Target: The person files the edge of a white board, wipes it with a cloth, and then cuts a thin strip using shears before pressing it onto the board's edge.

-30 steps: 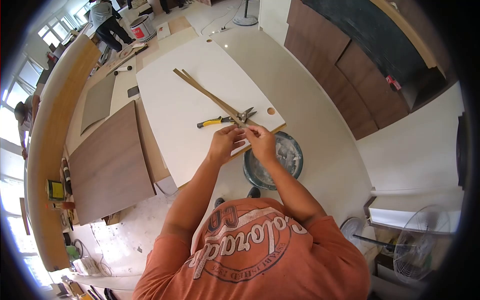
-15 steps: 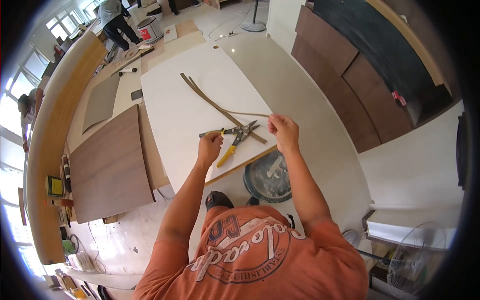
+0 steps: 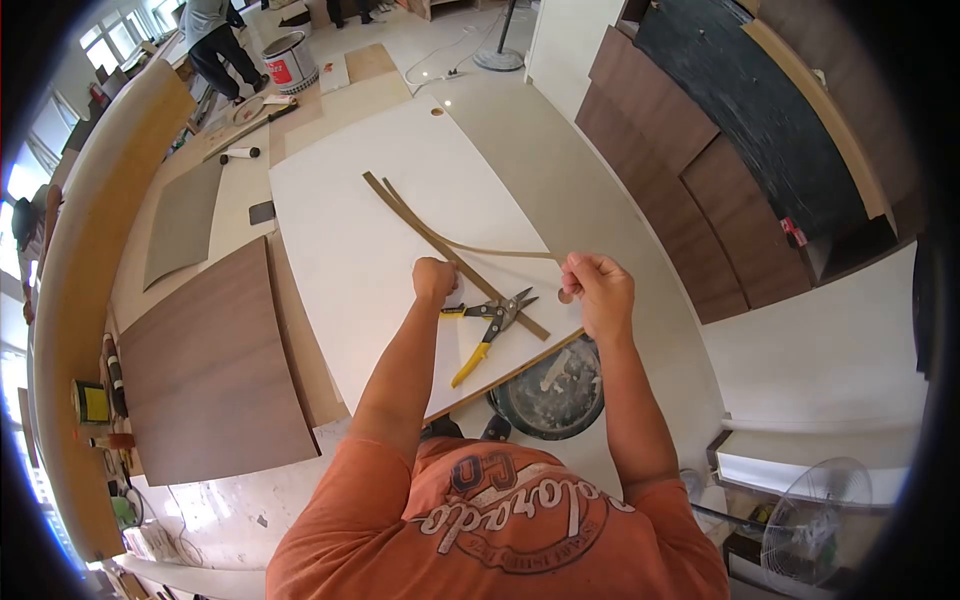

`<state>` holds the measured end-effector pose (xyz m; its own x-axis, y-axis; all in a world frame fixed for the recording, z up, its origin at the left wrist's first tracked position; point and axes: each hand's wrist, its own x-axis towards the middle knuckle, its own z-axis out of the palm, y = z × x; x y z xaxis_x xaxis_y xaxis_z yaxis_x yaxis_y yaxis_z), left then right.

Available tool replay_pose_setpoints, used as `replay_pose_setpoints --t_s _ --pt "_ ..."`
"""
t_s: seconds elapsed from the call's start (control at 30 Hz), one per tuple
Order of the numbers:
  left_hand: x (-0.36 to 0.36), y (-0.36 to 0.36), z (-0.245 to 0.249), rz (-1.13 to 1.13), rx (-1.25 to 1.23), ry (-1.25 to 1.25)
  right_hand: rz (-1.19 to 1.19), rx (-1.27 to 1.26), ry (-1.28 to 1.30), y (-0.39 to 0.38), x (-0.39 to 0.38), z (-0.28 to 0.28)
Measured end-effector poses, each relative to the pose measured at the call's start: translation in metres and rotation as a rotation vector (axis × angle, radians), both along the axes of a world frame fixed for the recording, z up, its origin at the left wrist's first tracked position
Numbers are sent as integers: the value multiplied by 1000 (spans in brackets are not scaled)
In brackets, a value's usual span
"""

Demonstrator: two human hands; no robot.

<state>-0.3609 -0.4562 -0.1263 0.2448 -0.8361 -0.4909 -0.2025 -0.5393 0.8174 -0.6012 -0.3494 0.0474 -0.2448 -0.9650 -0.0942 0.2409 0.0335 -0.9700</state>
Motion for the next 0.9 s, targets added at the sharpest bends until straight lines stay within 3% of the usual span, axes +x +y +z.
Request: replay_pose_setpoints --t_s 0.17,0.3,0.37,0.5,0.6,0.7,0.8,0.9 --pt "0 -5 7 34 38 13 -109 -123 79 -16 2 41" --pt "-2 0 -15 -144 -150 -248 -184 -146 120 -17 -15 51" --pt "-5 20 14 -266 -342 -407 -180 -49 92 -13 -35 20" --pt "2 62 49 -723 -316 -412 -214 141 -50 -7 -68 -73" --pt "21 91 55 -902 -618 -607 -275 176 -272 6 -79 -105" --pt "32 86 41 -863 -607 -483 -282 142 -422 10 -80 -113" --pt "22 62 45 -684 -280 -346 -300 85 -514 5 -75 -104" --pt "-4 16 42 -383 -154 -623 -167 68 -505 8 -66 -91"
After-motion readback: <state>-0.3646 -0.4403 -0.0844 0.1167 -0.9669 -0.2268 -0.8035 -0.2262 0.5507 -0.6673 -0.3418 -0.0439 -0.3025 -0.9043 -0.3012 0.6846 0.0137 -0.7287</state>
